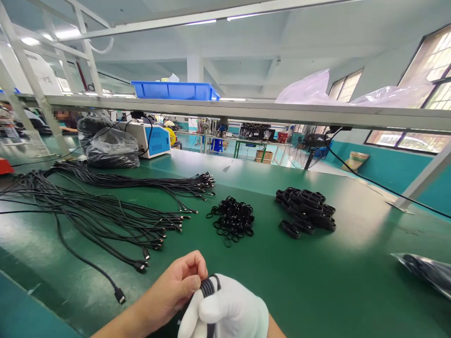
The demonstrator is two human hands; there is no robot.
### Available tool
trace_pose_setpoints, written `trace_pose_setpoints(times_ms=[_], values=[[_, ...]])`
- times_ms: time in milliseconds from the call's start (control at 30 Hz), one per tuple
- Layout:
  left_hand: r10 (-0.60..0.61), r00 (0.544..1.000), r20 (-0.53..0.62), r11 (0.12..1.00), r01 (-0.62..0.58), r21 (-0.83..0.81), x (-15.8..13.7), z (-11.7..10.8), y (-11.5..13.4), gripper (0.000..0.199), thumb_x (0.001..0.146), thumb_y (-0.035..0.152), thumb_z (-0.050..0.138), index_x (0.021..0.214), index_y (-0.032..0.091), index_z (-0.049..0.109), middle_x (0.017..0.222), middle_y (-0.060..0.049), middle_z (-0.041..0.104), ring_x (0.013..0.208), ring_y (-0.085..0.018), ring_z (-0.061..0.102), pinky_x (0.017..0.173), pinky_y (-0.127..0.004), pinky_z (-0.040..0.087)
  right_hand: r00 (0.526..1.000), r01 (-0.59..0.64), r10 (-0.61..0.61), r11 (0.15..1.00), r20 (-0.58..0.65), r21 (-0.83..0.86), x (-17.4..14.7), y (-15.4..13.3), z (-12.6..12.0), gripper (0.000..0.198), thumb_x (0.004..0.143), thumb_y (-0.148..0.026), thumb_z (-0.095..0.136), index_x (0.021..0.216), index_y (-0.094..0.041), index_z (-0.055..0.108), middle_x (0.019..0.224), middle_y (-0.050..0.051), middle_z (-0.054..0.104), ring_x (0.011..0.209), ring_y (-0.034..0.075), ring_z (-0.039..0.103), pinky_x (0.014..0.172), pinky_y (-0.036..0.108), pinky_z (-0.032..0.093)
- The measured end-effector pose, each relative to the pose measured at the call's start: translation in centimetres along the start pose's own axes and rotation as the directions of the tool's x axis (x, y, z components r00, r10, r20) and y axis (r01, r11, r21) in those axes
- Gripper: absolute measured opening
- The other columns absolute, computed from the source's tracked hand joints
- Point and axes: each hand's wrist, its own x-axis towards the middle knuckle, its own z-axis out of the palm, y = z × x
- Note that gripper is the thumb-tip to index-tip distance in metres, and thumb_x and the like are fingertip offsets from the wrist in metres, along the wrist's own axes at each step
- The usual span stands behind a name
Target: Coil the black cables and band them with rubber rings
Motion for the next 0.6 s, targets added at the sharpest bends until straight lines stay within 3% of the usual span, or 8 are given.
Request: trace_pose_setpoints(times_ms=[67,200,367,467,600], values=[[0.066,0.997,-0.048,0.998,-0.066,0.014,0.0,0.7,0.0,0.041,0.068,0.051,0.070,0.076,0.019,0.046,0.059,0.009,0.039,0.046,-0.004,0.025,0.042,-0.017,0.018,1.000,0.007,-0.007,1.000,-0.002,-0.015,-0.1,-0.3,0.0,0.039,0.057,-0.040,0.070,0.073,-0.004,0.070,0.053,0.007,0.064,0.050,0.015,0.061,0.048,0.021,0.047],[0.032,0.996,-0.084,0.987,-0.019,0.158,-0.7,2.2,1.4,0.029,0.077,0.043,0.062,0.083,0.019,0.047,0.061,0.008,0.042,0.051,-0.006,0.032,0.047,-0.017,0.026,0.996,0.069,-0.073,0.995,-0.046,-0.066,-0.6,-1.2,0.1,0.036,0.058,-0.038,0.070,0.070,-0.003,0.071,0.054,0.007,0.063,0.050,0.014,0.060,0.047,0.021,0.045],[0.114,0.979,-0.170,0.890,-0.025,0.456,-2.2,3.3,2.2,0.015,0.072,0.021,0.061,0.079,0.017,0.048,0.070,0.003,0.048,0.061,-0.010,0.042,0.059,-0.021,0.037,0.997,0.015,-0.039,0.941,-0.064,-0.339,-1.4,-2.8,1.0,0.038,0.052,-0.041,0.079,0.069,-0.009,0.068,0.060,-0.001,0.061,0.063,0.012,0.058,0.060,0.021,0.046],[0.241,0.947,-0.210,0.854,-0.104,0.510,-2.6,3.5,1.2,0.010,0.072,0.021,0.058,0.074,0.018,0.048,0.070,0.002,0.048,0.059,-0.010,0.044,0.056,-0.022,0.038,0.993,-0.106,0.071,0.881,-0.092,-0.462,-2.1,-4.4,2.3,0.031,0.066,-0.036,0.074,0.084,-0.012,0.066,0.076,-0.001,0.064,0.080,0.015,0.059,0.074,0.026,0.047],[0.343,0.899,-0.274,0.847,-0.169,0.505,-3.0,3.5,-0.3,0.007,0.073,0.020,0.056,0.079,0.019,0.053,0.074,0.001,0.050,0.058,-0.010,0.046,0.055,-0.021,0.040,0.977,-0.212,0.186,0.821,-0.103,-0.531,-3.2,-6.1,4.1,0.032,0.087,-0.036,0.054,0.109,-0.014,0.056,0.106,0.006,0.060,0.091,0.018,0.059,0.079,0.037,0.050]])
